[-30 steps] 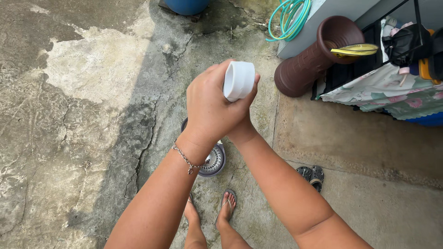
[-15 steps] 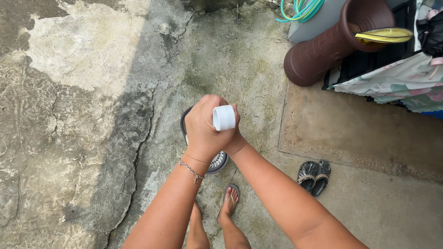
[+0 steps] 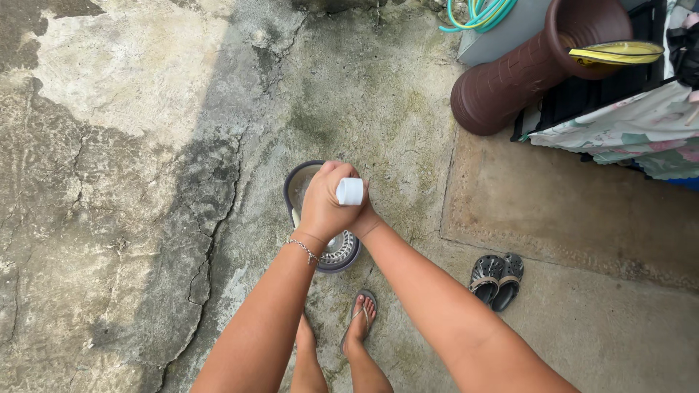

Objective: The person sweeps the floor with a broom, moves a rug, and then uses a spray mop to clean the concrete floor in a garage area.

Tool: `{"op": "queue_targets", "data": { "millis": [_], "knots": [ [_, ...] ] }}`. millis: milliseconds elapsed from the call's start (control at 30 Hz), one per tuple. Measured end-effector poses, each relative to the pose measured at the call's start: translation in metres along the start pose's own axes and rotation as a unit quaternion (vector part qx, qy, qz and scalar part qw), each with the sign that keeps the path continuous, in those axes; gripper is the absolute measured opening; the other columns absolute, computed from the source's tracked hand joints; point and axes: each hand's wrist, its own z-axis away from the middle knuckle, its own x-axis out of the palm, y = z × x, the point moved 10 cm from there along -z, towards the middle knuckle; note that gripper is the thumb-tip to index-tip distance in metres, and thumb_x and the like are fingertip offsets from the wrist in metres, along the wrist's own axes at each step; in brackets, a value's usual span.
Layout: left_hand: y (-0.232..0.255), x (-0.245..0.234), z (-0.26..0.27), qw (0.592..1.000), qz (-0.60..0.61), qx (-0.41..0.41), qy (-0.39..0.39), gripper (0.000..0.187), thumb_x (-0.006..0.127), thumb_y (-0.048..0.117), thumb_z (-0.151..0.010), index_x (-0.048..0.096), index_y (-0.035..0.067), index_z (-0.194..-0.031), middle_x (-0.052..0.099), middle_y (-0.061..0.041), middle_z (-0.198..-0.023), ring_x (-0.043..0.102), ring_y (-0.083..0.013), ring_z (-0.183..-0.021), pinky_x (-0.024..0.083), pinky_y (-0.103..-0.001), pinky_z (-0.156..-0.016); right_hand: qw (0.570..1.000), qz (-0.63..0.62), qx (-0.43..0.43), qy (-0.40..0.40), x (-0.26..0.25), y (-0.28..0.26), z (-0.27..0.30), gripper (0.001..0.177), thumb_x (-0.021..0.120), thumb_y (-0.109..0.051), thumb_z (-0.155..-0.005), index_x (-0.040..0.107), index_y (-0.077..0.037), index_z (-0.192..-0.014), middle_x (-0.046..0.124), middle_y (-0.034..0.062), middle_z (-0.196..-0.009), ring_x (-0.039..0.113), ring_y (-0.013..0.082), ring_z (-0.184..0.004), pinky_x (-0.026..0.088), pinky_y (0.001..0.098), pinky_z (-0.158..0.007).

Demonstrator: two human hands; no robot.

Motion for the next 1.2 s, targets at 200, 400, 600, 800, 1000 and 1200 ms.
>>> {"op": "queue_targets", "data": {
  "millis": [200,400,600,800,1000,1200],
  "knots": [
    [0.109,-0.05,-0.033,1.0,0.013,0.014,-0.02,0.021,0.08,0.022,-0.08,0.064,0.009,-0.088,0.065,-0.011,-0.088,0.065,-0.034,-0.088,0.054,-0.043,-0.076,0.838,0.526,-0.137,-0.046,0.125,-0.152,-0.015,0.031,0.063,-0.031,-0.104,0.052,-0.008,-0.12,0.058,0.0033,-0.113,0.059,0.0141,-0.109,0.052,0.0302,-0.096],
    [0.253,-0.117,-0.051,0.991,0.018,0.115,0.066,0.027,0.08,0.022,-0.078,0.067,0.011,-0.099,0.071,-0.01,-0.094,0.07,-0.0346,-0.089,0.056,-0.041,-0.075,0.936,0.319,-0.148,-0.012,0.186,-0.262,-0.014,0.025,0.062,-0.029,-0.105,0.054,-0.009,-0.117,0.058,0.0022,-0.111,0.058,0.0128,-0.107,0.052,0.0303,-0.095],
    [0.222,-0.113,-0.028,0.987,-0.022,0.108,0.119,0.03,0.082,0.018,-0.074,0.061,0.006,-0.092,0.063,-0.012,-0.085,0.065,-0.0362,-0.081,0.052,-0.043,-0.069,0.962,0.218,-0.159,0.032,0.14,-0.193,0.002,0.019,0.061,-0.027,-0.106,0.056,-0.01,-0.113,0.058,0.0011,-0.109,0.058,0.0115,-0.106,0.051,0.0303,-0.094],
    [0.17,-0.095,-0.02,0.988,-0.002,0.112,0.108,0.027,0.082,0.012,-0.076,0.055,0.009,-0.083,0.06,-0.008,-0.082,0.064,-0.0311,-0.078,0.052,-0.039,-0.068,0.965,0.21,-0.145,0.055,0.088,-0.139,0.006,0.015,0.061,-0.026,-0.105,0.056,-0.012,-0.108,0.057,-0.0003,-0.105,0.057,0.0097,-0.101,0.051,0.0299,-0.09],
    [0.12,-0.063,-0.011,0.991,0.005,0.097,0.087,0.027,0.081,0.011,-0.071,0.055,0.009,-0.078,0.06,-0.008,-0.079,0.064,-0.0302,-0.074,0.051,-0.039,-0.064,0.98,0.164,-0.107,0.029,0.067,-0.101,0.012,0.03,0.058,-0.04,-0.105,0.057,-0.011,-0.103,0.06,0.0038,-0.106,0.057,0.0141,-0.102,0.05,0.0331,-0.097],
    [0.047,-0.017,0.007,0.998,-0.009,0.046,0.049,0.023,0.08,0.012,-0.073,0.057,0.011,-0.077,0.063,-0.01,-0.082,0.065,-0.0327,-0.082,0.052,-0.042,-0.07,0.997,-0.074,-0.008,0.021,0.015,-0.02,0.019,0.053,0.064,-0.055,-0.086,0.058,-0.008,-0.11,0.06,0.0038,-0.109,0.056,0.0146,-0.106,0.048,0.0328,-0.102]
  ]
}}
